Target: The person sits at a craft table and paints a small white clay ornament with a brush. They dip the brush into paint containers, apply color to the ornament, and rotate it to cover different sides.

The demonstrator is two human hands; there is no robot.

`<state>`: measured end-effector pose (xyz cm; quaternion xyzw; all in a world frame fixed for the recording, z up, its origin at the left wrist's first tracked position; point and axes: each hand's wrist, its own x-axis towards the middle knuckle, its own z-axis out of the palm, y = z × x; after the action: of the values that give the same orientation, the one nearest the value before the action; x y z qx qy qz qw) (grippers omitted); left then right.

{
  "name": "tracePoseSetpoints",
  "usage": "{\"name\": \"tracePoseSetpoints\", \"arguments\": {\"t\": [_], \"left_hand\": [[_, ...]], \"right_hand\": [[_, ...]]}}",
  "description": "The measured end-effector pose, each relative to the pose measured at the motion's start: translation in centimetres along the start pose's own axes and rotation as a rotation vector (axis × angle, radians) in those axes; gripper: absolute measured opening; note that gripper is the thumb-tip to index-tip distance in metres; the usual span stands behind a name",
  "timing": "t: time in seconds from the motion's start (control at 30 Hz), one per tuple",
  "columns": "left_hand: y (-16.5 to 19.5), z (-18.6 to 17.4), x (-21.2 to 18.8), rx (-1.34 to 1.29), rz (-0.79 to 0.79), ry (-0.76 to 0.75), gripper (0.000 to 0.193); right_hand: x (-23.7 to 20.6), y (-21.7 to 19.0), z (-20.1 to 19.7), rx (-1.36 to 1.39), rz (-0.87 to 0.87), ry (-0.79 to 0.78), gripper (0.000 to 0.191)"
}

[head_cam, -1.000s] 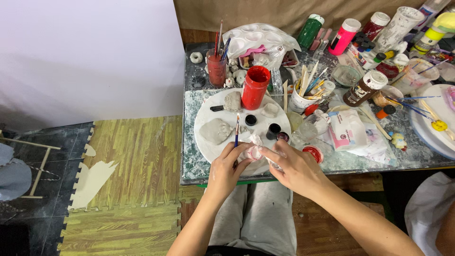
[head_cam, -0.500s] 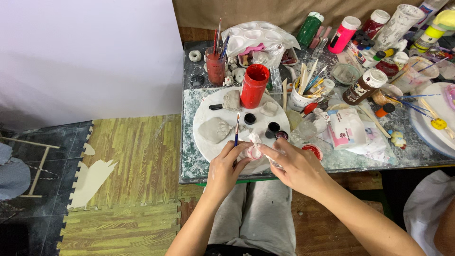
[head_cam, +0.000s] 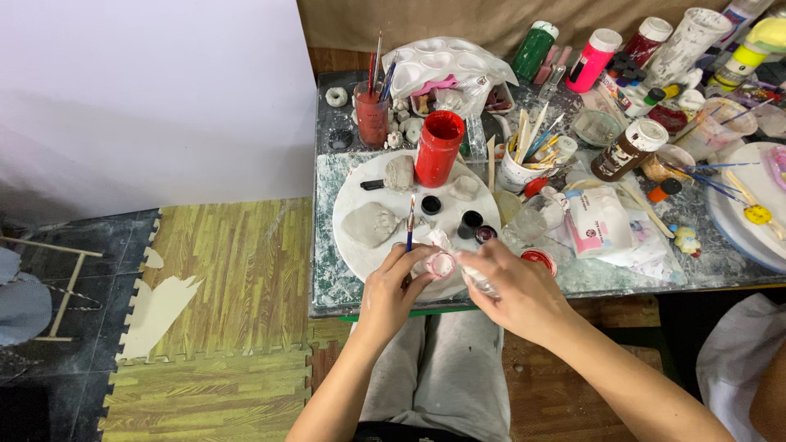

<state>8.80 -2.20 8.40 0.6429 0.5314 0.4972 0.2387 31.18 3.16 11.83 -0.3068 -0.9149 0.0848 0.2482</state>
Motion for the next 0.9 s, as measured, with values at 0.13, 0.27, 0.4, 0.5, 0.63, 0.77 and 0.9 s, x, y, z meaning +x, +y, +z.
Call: {"name": "tracePoseSetpoints", "arguments": {"t": [0.13, 0.27, 0.4, 0.5, 0.63, 0.77, 0.9], "left_hand": [[-0.5, 0.1, -0.2, -0.139, 0.011, 0.005, 0.040], [-0.9, 0.4, -0.2, -0.153, 0.030, 0.026, 0.040], [-1.1, 0.4, -0.1, -0.192, 0.057, 0.023, 0.039], [-1.1, 0.4, -0.1, -0.146, 0.030, 0.026, 0.039], [-0.8, 0.3, 0.1, -0.161, -0.004, 0.034, 0.040], [-0.5, 0.2, 0.0, -0.174, 0.001, 0.035, 0.040], [-0.4, 0.2, 0.0, -0.154, -0.010, 0.046, 0.042]], "right_hand": [[-1.3, 1.4, 0.3, 0.391, 0.007, 0.271, 0.071], [-4.6, 4.9, 0.6, 0.535, 0.216, 0.538, 0.074], [-8.4, 9.7, 1.5, 0.442, 0.409, 0.789, 0.065], [-10.3, 12.6, 1.7, 0.196, 0.454, 0.813, 0.062], [-11.1, 13.6, 1.7, 0.150, 0.552, 0.766, 0.068], [-10.4, 12.8, 2.3, 0.207, 0.559, 0.780, 0.068], [-9.7, 12.3, 2.8, 0.200, 0.528, 0.849, 0.057]]}}
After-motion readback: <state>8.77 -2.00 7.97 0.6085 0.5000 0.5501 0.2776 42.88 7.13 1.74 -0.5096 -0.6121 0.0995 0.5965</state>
